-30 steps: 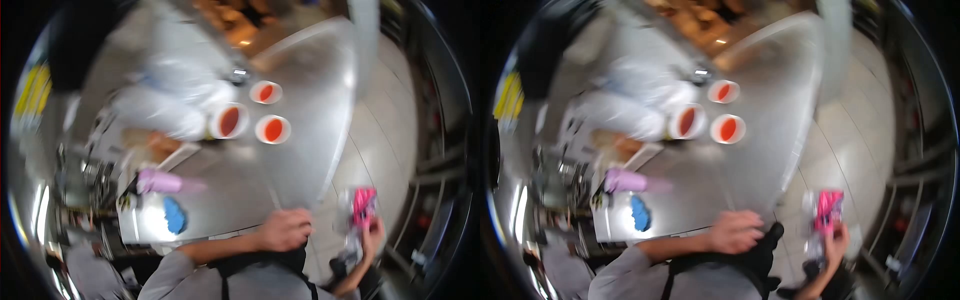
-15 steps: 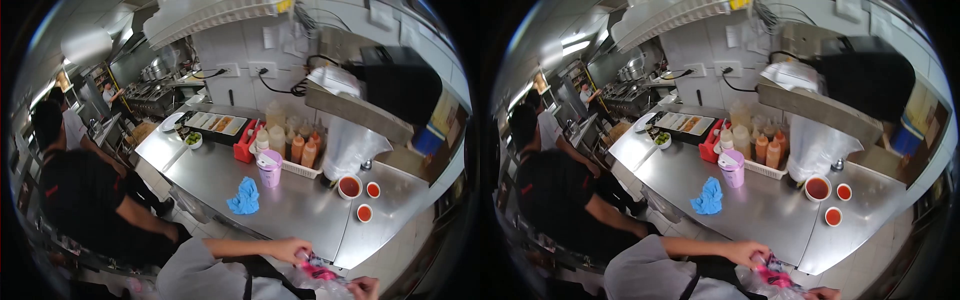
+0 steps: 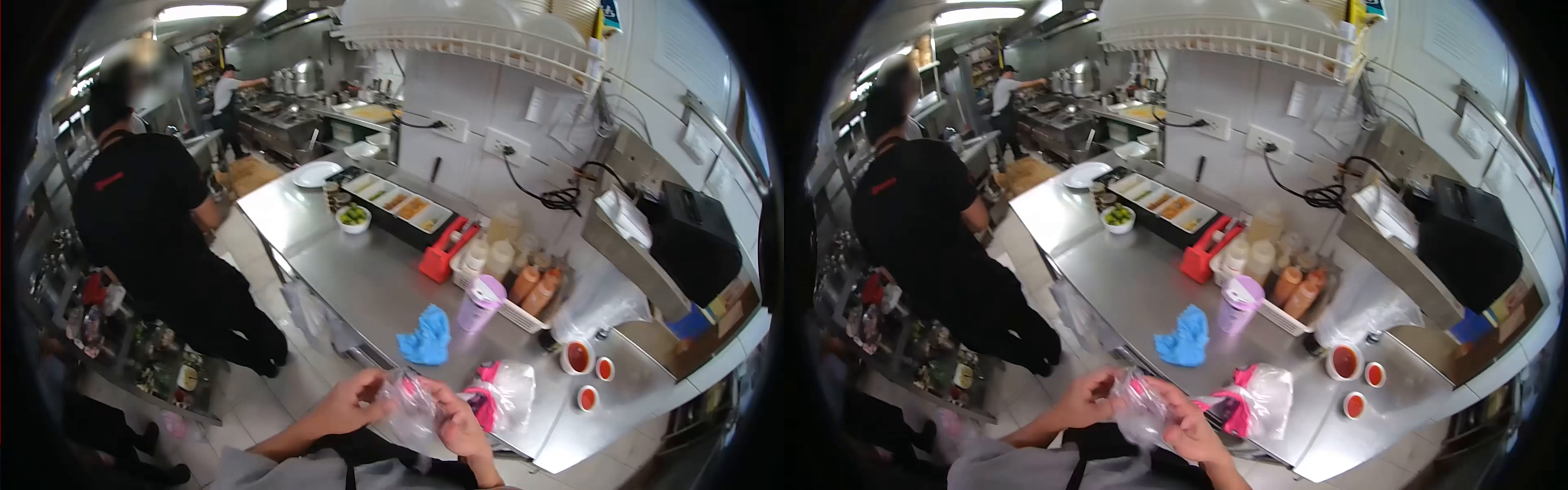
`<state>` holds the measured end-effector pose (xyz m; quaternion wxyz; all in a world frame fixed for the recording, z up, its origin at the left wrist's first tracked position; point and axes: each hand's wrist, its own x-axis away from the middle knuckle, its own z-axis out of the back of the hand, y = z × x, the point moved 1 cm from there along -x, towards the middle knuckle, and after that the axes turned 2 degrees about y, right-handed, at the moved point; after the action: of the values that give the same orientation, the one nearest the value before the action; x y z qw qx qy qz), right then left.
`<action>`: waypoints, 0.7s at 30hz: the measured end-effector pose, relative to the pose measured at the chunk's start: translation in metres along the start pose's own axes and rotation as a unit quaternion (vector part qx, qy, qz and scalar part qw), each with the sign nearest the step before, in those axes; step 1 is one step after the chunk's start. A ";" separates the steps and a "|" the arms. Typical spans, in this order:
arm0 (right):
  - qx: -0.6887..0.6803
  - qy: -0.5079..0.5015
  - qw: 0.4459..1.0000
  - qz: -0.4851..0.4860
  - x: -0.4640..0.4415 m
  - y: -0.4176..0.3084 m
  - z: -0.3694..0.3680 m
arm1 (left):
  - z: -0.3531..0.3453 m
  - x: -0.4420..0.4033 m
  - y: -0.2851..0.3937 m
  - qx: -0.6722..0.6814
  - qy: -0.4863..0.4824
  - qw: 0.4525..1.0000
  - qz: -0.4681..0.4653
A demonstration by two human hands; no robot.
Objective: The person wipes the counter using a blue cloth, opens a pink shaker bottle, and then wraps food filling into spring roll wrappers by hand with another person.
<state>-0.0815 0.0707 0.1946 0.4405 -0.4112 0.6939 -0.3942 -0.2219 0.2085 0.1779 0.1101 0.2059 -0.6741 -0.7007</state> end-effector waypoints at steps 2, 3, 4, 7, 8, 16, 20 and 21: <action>0.066 -0.020 0.998 -0.011 -0.029 0.020 -0.022 | 0.038 0.012 -0.008 -0.011 0.121 0.993 -0.007; 0.111 -0.002 0.993 -0.048 -0.044 0.035 -0.036 | 0.056 0.016 -0.012 -0.063 0.173 0.982 -0.049; 0.158 0.018 0.983 -0.090 -0.055 0.045 -0.051 | 0.072 0.023 -0.015 -0.112 0.222 0.965 -0.087; 0.092 0.019 0.982 -0.163 -0.096 0.061 -0.086 | 0.129 0.047 -0.030 -0.034 0.193 0.980 0.014; 0.116 0.041 0.988 -0.092 -0.110 0.072 -0.097 | 0.147 0.051 -0.031 0.012 0.135 0.986 0.095; 0.208 0.020 0.977 -0.050 -0.235 0.131 -0.185 | 0.249 0.042 -0.019 0.027 0.196 0.980 -0.038; 0.202 0.050 0.960 -0.189 -0.271 0.154 -0.168 | 0.322 0.033 -0.024 -0.111 0.183 0.975 0.053; 0.189 0.058 0.960 -0.200 -0.278 0.171 -0.156 | 0.336 0.029 -0.029 -0.163 0.179 0.965 0.102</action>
<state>-0.1900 0.4145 0.1661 0.3815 -0.4272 0.5349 -0.6212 -0.3909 0.5004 0.1467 0.3316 0.2375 -0.5377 -0.7379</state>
